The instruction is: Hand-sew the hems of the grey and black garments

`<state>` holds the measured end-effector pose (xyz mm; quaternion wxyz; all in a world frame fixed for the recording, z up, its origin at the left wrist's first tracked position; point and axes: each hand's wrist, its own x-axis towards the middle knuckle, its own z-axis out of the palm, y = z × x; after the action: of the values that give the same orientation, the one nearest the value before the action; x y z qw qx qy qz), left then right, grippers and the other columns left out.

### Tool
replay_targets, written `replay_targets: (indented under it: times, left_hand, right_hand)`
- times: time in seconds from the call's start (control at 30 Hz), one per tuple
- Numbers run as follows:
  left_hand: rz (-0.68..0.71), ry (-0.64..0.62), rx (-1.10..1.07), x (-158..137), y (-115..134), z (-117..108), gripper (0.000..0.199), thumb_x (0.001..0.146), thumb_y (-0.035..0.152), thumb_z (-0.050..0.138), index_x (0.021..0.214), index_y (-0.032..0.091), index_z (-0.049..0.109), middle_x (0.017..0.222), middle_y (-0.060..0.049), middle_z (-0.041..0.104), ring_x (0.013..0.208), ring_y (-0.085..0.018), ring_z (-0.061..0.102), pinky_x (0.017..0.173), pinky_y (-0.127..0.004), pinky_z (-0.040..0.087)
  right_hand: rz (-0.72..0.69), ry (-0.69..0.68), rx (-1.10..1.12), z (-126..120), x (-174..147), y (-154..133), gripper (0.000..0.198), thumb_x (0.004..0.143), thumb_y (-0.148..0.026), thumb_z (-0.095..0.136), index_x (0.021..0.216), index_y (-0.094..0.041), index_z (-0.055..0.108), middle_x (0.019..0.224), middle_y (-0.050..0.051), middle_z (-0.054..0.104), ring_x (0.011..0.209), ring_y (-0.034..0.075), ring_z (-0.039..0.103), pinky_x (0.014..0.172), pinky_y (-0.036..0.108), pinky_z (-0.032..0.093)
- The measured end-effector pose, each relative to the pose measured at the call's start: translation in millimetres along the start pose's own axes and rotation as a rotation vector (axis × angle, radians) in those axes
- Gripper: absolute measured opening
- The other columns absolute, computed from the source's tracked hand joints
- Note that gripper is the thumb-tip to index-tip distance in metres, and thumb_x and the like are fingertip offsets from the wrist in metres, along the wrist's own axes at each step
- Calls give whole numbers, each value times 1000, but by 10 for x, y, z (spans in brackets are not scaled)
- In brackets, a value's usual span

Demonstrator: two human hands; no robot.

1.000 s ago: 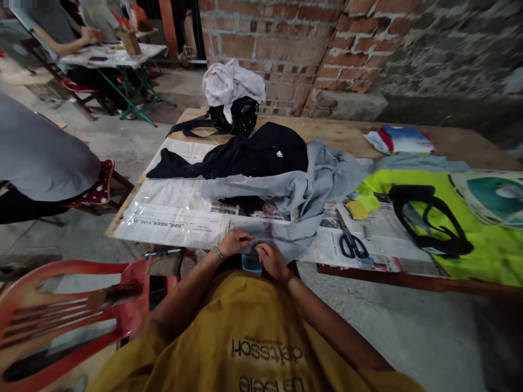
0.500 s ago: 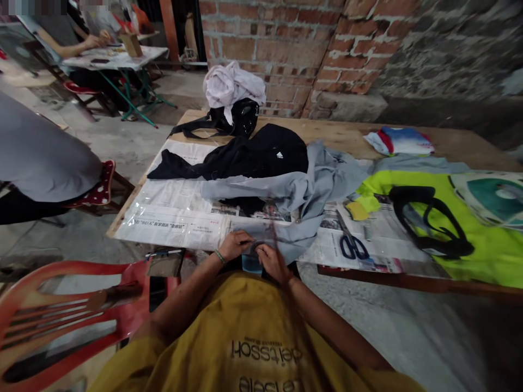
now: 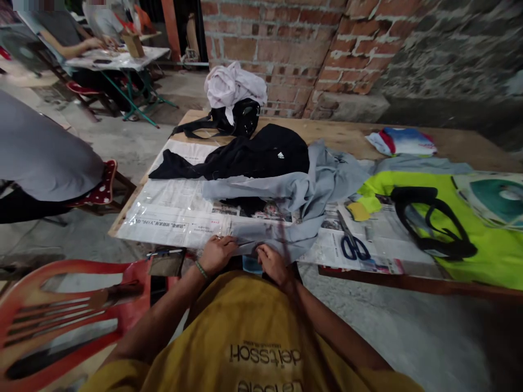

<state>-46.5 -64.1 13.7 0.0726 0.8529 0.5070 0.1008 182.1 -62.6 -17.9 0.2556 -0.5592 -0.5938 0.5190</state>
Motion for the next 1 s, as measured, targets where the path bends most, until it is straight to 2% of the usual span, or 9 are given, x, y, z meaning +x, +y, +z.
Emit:
replay_targets:
  times: [0.1,0.17,0.33,0.47,0.57,0.67,0.83,0.93,1.0]
  left_hand:
    - [-5,-4,16,-34,36,-7,22,98,18,52,109,22,72,128,-8,66,99,-21,62,87,-36,43]
    - [-10,-17,2,1,67,-24,22,99,22,52,106,22,72,129,-8,66,99,-21,61,88,-36,42]
    - [-102,-163,-59,153,96,-119,24,99,29,54,89,18,72,101,-7,73,91,-20,63,82,-32,41]
    - [-163,-283,-233,224,44,-160,28,96,25,55,72,14,68,77,-4,67,78,-14,60,72,-24,39]
    - [-205,-324,-369,246,-8,-157,28,93,21,56,68,14,67,72,-1,64,74,-12,58,68,-21,37]
    - [-239,-342,-414,275,-35,-176,21,89,17,58,72,14,70,76,-1,66,78,-12,60,70,-19,38]
    - [-179,-349,-259,363,33,-374,21,92,22,58,80,16,74,90,-5,73,93,-17,63,84,-25,41]
    - [-162,-301,-86,424,135,-533,22,93,26,57,84,16,75,100,-8,74,100,-23,61,91,-35,40]
    - [-128,-253,0,455,192,-581,24,94,25,55,82,16,75,98,-10,73,101,-25,61,92,-39,39]
  right_hand:
    - [18,8,31,10,6,12,21,92,-37,41,82,-23,53,59,-3,52,44,11,43,46,25,36]
    - [33,5,37,19,21,28,20,91,-37,42,82,-22,53,60,-3,53,43,11,42,46,25,36]
    - [41,15,52,40,50,80,22,91,-38,43,81,-22,54,59,-3,53,42,10,42,46,23,36]
    - [6,21,38,42,44,90,23,91,-39,45,79,-22,54,58,-3,52,44,10,44,47,23,36]
    - [8,22,43,41,30,80,24,90,-40,44,78,-22,54,57,-3,51,44,10,43,47,23,36]
    - [4,17,55,22,10,63,24,90,-41,43,78,-22,53,57,-3,51,44,10,43,46,23,35]
    - [-36,-16,41,-52,-16,29,27,90,-44,43,80,-22,54,60,-2,54,44,11,44,46,23,38]
    - [-32,13,31,-72,-1,17,27,89,-46,43,83,-22,55,59,-2,54,45,11,45,45,24,38]
    - [-68,43,7,-68,19,15,28,89,-47,45,81,-22,55,59,-1,55,49,13,48,47,24,39]
